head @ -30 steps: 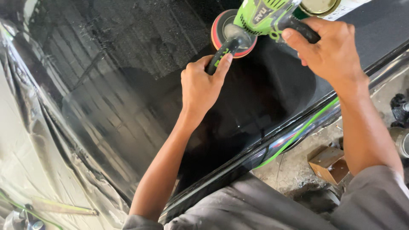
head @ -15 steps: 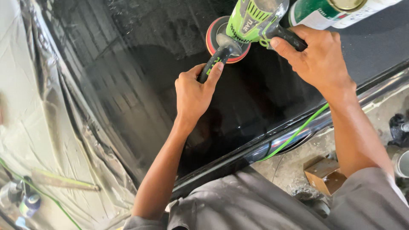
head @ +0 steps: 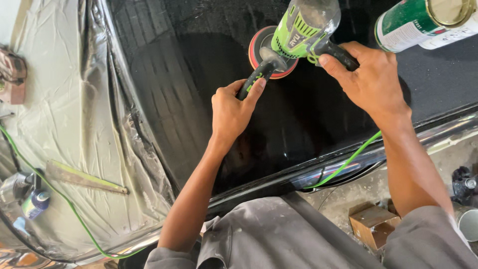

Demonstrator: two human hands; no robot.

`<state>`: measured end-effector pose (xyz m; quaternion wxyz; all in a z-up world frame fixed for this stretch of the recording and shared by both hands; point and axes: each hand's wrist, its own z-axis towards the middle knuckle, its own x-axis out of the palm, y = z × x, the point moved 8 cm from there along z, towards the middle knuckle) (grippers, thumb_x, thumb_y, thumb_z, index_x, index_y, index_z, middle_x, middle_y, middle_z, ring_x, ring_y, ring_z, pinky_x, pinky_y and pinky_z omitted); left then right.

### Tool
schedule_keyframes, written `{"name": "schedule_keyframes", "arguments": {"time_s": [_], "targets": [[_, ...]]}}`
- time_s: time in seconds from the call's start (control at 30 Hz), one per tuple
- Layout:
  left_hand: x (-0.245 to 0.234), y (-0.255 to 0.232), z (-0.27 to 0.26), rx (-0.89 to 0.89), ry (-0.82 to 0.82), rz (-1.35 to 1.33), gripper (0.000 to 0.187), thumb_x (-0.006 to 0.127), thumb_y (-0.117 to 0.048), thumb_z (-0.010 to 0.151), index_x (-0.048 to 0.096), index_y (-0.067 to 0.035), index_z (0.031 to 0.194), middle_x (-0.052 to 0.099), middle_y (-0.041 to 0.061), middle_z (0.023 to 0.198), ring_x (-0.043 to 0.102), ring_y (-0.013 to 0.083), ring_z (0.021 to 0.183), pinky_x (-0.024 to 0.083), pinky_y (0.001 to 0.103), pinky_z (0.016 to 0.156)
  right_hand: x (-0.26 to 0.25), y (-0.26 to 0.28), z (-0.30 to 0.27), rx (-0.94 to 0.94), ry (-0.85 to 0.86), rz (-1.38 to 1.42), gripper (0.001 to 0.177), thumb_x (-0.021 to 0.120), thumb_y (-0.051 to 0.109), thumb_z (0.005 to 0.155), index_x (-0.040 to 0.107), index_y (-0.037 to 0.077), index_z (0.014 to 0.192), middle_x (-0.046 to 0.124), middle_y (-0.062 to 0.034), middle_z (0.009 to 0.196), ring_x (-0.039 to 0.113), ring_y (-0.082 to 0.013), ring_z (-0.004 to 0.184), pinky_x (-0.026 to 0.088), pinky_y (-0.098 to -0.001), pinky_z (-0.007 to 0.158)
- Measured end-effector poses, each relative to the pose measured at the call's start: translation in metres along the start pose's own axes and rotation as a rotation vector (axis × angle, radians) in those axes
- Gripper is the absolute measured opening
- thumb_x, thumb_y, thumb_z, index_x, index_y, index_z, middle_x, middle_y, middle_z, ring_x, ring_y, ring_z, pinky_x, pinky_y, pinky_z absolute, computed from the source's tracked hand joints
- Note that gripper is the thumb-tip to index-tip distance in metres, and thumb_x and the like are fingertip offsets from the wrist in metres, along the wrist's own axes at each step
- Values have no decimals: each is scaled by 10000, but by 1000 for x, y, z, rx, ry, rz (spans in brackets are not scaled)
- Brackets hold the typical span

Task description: The person polishes a black car hood using a rotary polisher, applying paste from a container by hand and moving the tool across the surface in circular motions.

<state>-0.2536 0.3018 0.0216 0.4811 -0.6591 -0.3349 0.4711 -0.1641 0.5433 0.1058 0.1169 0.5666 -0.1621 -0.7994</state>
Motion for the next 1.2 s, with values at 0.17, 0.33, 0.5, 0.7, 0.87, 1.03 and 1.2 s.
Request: {"name": "schedule_keyframes", "arguments": {"time_s": [0.17,0.33,0.5,0.7,0.87,1.03,1.2], "targets": [[-23,8,-6,26,-34,-2,507,729,-469,904,784,20,1026,569,35,533,540,73,509,449,317,487,9,25,3,10,3,33,338,771,345,1108,734,10,1082,682,-117,802,681,-272,682,508,-361,629],[-44,21,-10,-47,-43,17,512,729,-482,888,788,10,1015,580,47,535,560,89,503,461,325,496,19,49,8,-35,-1,0,358,764,363,1105,732,8,1070,680,-121,795,674,-291,671,508,-370,618],[-66,31,-14,-38,-99,29,513,733,-491,880,789,2,1012,602,55,551,599,100,534,491,335,536,34,65,17,-21,31,9,369,758,377,1087,735,10,1052,663,-120,747,663,-285,626,500,-372,594],[-101,51,-15,-62,-137,23,527,736,-499,873,787,10,1001,582,64,552,564,91,546,486,338,543,59,93,28,-21,62,16,395,740,408,1069,735,16,1027,670,-112,720,668,-282,607,507,-379,582],[-129,69,-17,-94,-160,24,538,732,-508,875,786,12,1003,555,59,560,528,82,563,467,340,537,78,119,40,-57,79,26,411,737,418,1054,733,8,1041,684,-127,722,676,-305,611,523,-394,610],[-158,85,-22,-111,-212,31,540,732,-517,862,785,2,1004,573,40,554,552,70,566,473,326,545,94,150,50,-130,60,55,396,731,411,1047,734,17,1014,712,-130,763,717,-328,686,551,-406,622],[-185,106,-33,-174,-257,33,543,747,-518,867,782,21,920,543,20,562,505,64,559,427,321,514,116,179,59,-106,119,52,398,720,428,1010,735,31,988,705,-158,722,715,-370,683,557,-444,621]]}}
